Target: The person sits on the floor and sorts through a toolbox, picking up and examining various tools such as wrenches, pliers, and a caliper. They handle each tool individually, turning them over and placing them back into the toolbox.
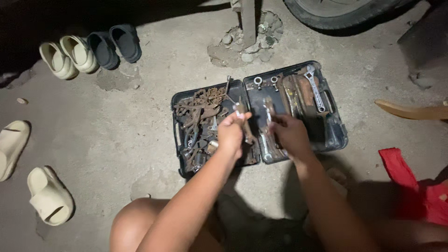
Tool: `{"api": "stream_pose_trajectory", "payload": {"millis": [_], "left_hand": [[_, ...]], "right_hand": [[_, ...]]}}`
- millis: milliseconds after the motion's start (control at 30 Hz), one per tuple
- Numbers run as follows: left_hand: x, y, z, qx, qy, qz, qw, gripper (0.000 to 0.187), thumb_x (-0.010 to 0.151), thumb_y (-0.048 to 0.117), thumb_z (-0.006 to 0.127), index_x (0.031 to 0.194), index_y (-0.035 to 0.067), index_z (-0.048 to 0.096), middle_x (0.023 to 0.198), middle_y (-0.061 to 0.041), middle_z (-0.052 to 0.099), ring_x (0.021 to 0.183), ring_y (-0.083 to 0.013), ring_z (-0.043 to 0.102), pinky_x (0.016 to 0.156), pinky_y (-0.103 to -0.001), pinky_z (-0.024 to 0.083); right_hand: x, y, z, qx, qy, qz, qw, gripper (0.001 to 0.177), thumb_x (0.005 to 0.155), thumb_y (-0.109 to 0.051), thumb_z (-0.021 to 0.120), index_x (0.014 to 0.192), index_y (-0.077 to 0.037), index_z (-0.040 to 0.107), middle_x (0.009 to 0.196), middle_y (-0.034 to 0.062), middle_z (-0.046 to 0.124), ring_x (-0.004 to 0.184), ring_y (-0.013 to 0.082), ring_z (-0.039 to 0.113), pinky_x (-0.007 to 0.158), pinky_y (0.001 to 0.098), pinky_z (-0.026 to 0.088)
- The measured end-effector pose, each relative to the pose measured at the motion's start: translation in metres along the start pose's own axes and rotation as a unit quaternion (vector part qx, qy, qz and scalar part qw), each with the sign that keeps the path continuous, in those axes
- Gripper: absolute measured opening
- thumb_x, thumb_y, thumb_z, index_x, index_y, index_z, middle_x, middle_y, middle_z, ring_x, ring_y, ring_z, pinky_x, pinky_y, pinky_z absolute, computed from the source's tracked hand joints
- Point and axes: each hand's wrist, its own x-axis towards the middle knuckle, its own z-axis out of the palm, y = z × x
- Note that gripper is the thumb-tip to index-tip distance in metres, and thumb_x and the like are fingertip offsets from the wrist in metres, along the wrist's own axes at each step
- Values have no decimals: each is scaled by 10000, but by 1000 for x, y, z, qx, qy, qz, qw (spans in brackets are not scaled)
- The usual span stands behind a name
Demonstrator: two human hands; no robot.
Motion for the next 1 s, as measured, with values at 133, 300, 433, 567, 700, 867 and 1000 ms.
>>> {"api": "stream_pose_trajectory", "payload": {"millis": [133, 300, 433, 567, 700, 867, 1000], "left_hand": [[35, -67, -39, 90, 24, 6, 996, 181, 1036, 141, 629, 1025, 3, 745, 915, -40, 730, 785, -128, 599, 737, -302, 470], [46, -146, -34, 188, 86, 43, 978, 221, 1028, 184, 641, 1038, -3, 759, 897, -126, 729, 756, -148, 573, 716, -347, 506], [37, -169, -9, 333, 108, 74, 934, 230, 988, 198, 615, 1126, 60, 737, 919, -196, 745, 772, -274, 700, 758, -393, 528], [21, -165, 17, 419, 102, 118, 895, 273, 915, 141, 613, 1162, 80, 714, 1023, -195, 741, 965, -368, 675, 872, -451, 517], [4, -157, 39, 535, 125, 29, 835, 274, 886, 193, 642, 1143, 134, 717, 1037, -169, 739, 1089, -372, 612, 913, -495, 491], [6, -153, 55, 592, 116, -20, 798, 424, 819, 239, 710, 1216, 103, 645, 1054, -185, 689, 1126, -360, 538, 940, -474, 409], [14, -165, 53, 684, 50, -13, 727, 425, 885, 237, 652, 1265, 59, 582, 1047, -136, 718, 1251, -308, 482, 999, -464, 348]], "right_hand": [[30, 72, -41, -51, 42, 95, 993, 201, 939, -70, 650, 1102, 33, 706, 860, 90, 722, 687, 136, 653, 615, 289, 514], [60, 171, -77, 17, 22, 104, 994, 154, 955, -57, 628, 1012, 44, 729, 831, 98, 727, 663, 138, 671, 597, 280, 529], [73, 229, -86, -1, 65, 162, 985, 116, 924, -37, 660, 980, 33, 734, 776, 93, 723, 617, 151, 651, 582, 296, 525], [78, 265, -84, 31, 34, 146, 988, 99, 910, -18, 670, 943, 51, 732, 741, 90, 705, 600, 163, 634, 563, 313, 528], [84, 283, -72, 13, 30, 165, 986, 100, 877, -27, 676, 919, 37, 741, 706, 93, 707, 579, 184, 636, 544, 334, 524], [79, 293, -57, -209, 65, 129, 967, 167, 850, -158, 745, 937, -21, 786, 739, 112, 749, 611, 189, 663, 590, 352, 507], [71, 297, -56, -238, 110, 132, 956, 177, 833, -171, 733, 936, -43, 799, 763, 154, 770, 652, 229, 710, 633, 379, 539]]}}
